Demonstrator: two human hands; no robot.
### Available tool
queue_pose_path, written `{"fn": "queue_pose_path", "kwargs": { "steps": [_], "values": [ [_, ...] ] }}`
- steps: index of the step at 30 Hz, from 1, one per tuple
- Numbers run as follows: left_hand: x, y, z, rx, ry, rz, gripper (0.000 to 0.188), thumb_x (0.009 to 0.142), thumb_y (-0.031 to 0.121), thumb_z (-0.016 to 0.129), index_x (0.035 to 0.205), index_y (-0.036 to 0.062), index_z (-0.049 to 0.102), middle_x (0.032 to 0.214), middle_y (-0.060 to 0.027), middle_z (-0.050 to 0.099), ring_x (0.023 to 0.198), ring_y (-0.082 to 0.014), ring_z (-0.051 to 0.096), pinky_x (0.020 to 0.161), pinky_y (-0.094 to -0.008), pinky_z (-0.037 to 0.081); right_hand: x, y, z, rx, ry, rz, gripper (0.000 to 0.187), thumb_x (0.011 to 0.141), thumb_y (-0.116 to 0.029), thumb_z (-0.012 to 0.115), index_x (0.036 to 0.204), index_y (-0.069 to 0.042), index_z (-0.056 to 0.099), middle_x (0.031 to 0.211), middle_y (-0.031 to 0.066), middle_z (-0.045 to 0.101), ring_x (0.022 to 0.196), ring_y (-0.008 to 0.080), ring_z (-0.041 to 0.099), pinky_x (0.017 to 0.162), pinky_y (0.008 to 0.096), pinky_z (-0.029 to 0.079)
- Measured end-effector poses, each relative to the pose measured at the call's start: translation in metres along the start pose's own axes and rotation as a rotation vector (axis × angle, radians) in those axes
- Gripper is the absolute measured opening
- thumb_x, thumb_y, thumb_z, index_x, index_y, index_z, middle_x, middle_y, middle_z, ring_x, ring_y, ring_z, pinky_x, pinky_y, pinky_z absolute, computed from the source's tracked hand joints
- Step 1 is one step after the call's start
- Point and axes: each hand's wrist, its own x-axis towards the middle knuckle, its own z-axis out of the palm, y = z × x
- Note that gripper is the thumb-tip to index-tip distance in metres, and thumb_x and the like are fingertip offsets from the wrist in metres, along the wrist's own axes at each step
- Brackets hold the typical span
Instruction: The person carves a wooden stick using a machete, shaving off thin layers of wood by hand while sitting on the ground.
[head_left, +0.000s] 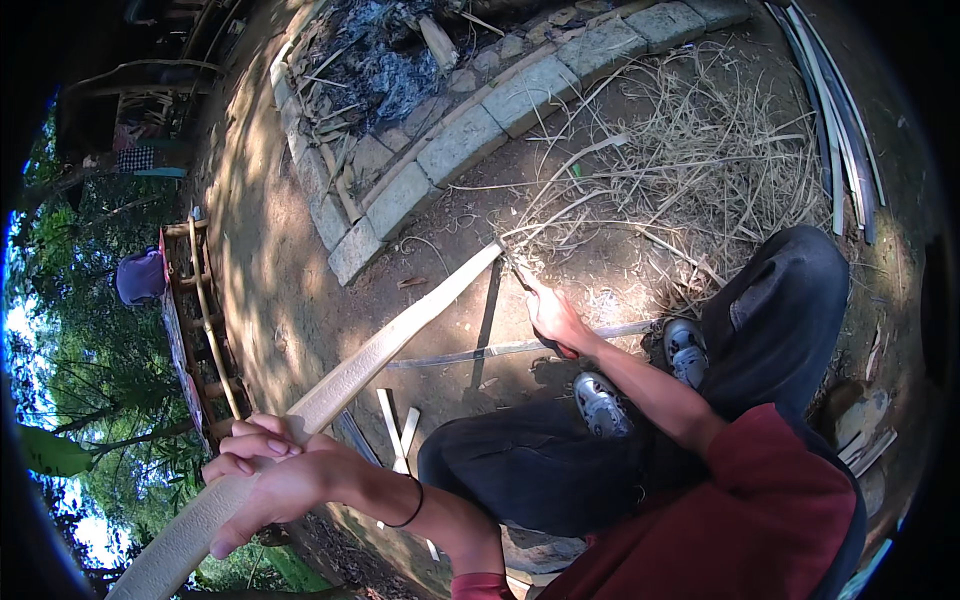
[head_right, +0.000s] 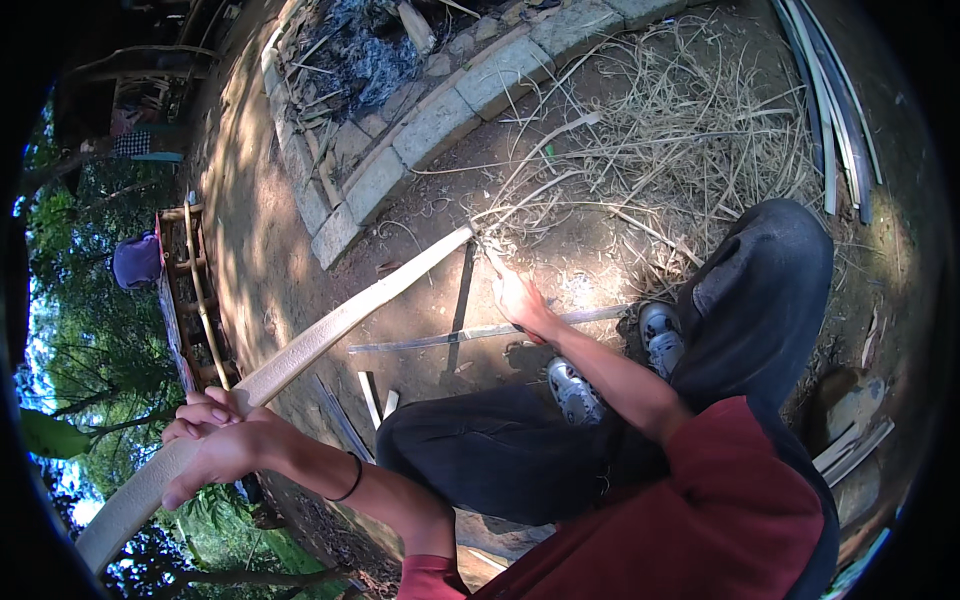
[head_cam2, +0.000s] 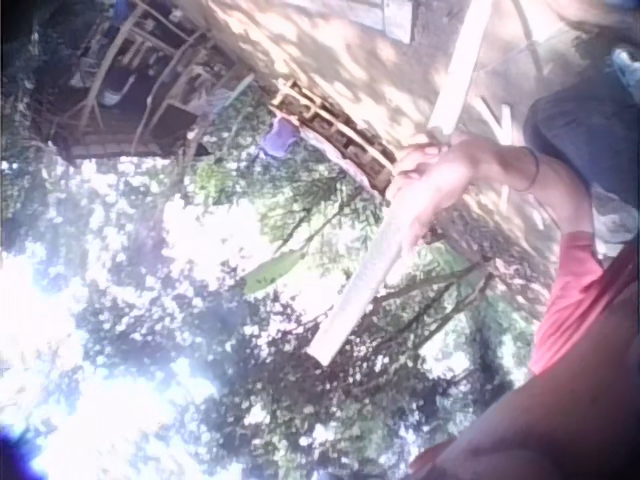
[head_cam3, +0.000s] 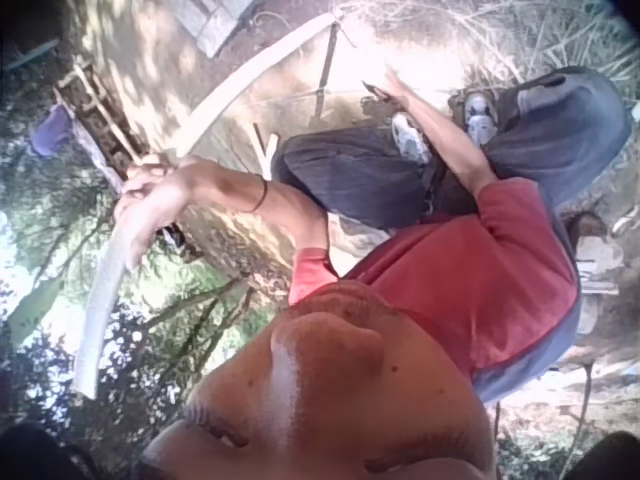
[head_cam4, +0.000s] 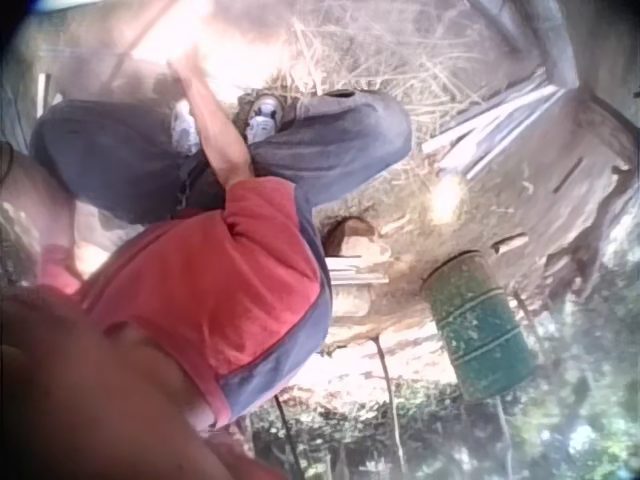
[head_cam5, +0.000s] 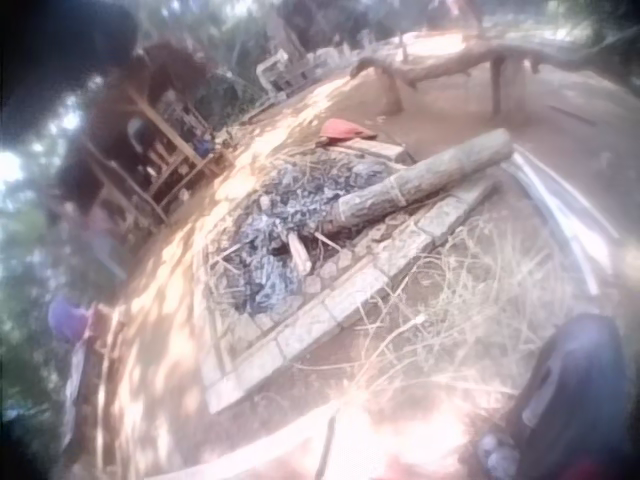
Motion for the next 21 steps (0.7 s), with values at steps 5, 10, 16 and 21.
{"fn": "queue_pose_path", "kwargs": {
  "steps": [5,10,16,21],
  "values": [
    [0.006,-0.005,0.0,-0.025,-0.005,-0.024,0.074,0.082,0.082,0.004,0.071,0.0131,0.025,0.047,0.0006,0.021,0.046,-0.0121,0.019,0.038,-0.0214,0.023,-0.014,-0.019,-0.002,-0.045,-0.012,0.043,0.055,0.095,-0.022,0.044,0.148,-0.02,0.03,0.074,0.0253,0.062,0.068,0.0436,0.061,0.061,0.0516,0.047],
    [0.005,-0.008,-0.002,-0.045,-0.005,-0.027,0.073,0.082,0.083,0.004,0.07,0.0131,0.025,0.048,0.0007,0.021,0.045,-0.0115,0.019,0.038,-0.022,0.021,-0.003,0.008,-0.004,-0.024,0.015,0.061,0.057,0.093,-0.018,0.044,0.148,-0.013,0.03,0.072,0.0239,0.062,0.064,0.0416,0.061,0.058,0.0499,0.048],
    [0.013,-0.012,-0.004,-0.006,0.031,-0.017,0.073,0.084,0.081,0.005,0.071,0.0131,0.027,0.048,0.0004,0.022,0.044,-0.0115,0.022,0.037,-0.0217,0.023,-0.037,-0.042,0.003,0.077,0.101,-0.008,0.038,0.092,-0.015,0.049,0.127,-0.001,0.051,0.071,0.0247,0.061,0.064,0.0443,0.059,0.061,0.0486,0.048],
    [0.024,-0.025,-0.015,-0.014,0.107,0.019,0.07,0.088,0.078,0.01,0.072,0.0127,0.029,0.049,0.001,0.024,0.042,-0.0115,0.024,0.036,-0.0203,0.024,-0.051,-0.126,-0.023,0.179,-0.101,0.01,0.03,0.093,-0.017,0.05,0.117,0.001,0.056,0.075,0.0258,0.062,0.07,0.0431,0.062,0.065,0.0499,0.049]
  ]
}}
